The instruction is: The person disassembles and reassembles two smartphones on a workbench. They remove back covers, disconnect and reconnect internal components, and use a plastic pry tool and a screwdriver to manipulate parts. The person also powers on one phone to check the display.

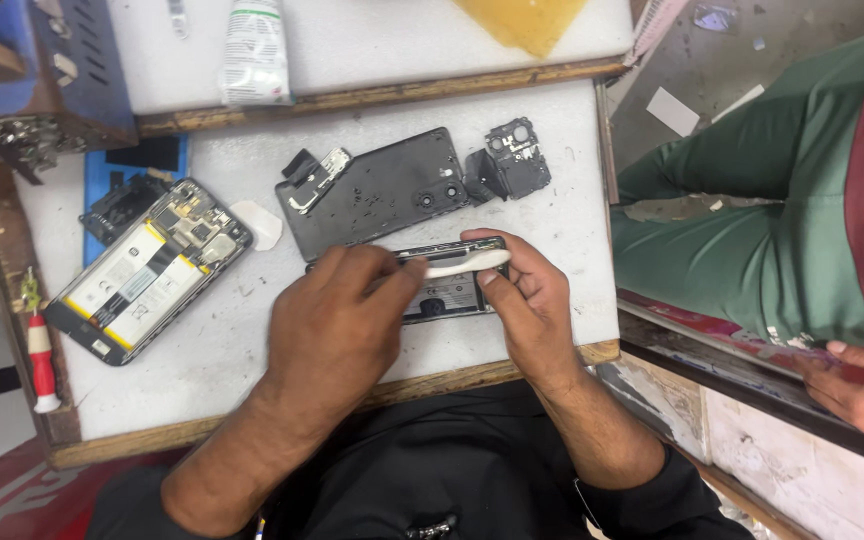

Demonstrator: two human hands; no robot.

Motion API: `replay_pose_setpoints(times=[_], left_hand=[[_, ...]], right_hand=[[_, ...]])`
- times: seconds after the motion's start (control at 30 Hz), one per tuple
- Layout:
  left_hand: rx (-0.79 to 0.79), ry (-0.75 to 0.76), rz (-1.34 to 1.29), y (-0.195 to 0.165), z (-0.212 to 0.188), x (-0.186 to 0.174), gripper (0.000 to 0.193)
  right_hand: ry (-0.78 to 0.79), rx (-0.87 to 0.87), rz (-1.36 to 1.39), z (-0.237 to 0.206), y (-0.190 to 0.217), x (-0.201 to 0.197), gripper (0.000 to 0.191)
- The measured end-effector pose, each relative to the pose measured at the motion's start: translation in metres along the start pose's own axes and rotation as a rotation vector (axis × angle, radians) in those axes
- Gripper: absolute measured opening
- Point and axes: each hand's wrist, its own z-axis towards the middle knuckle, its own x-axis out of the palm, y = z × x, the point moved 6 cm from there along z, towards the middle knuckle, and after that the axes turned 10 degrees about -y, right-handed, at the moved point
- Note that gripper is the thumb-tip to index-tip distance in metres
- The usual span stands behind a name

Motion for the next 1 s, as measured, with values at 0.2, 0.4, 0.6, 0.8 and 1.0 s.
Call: replay_pose_setpoints(times=[0.2,0.4,0.6,0.8,1.0], left_hand=[[-0.023,0.005,0.005,0.004,0.001,-0.005,0.031],[-0.006,-0.002,0.015,0.004,-0.001,0.000,0.033],[-0.003,-0.007,0.013,0.009,-0.004,-0.002,0.030],[0.000,-0.008,0.001,0.002,0.004,-0.003,0.029],[-0.111,-0.002,-0.173,0.016,0.004,-0.027,0.021]], right_hand=[[0.005,-0.008,-0.042,0.000,-0.001,-0.001,0.040],[-0.002,0.001,0.002,0.001,-0.001,0.000,0.038],[0.000,-0.008,-0.015,0.001,0.000,0.001,0.039],[0.018,0.006,0.018,0.000,-0.002,0.001,0.039],[0.010,0.004,0.013,0.001,-0.004,-0.001,0.041]])
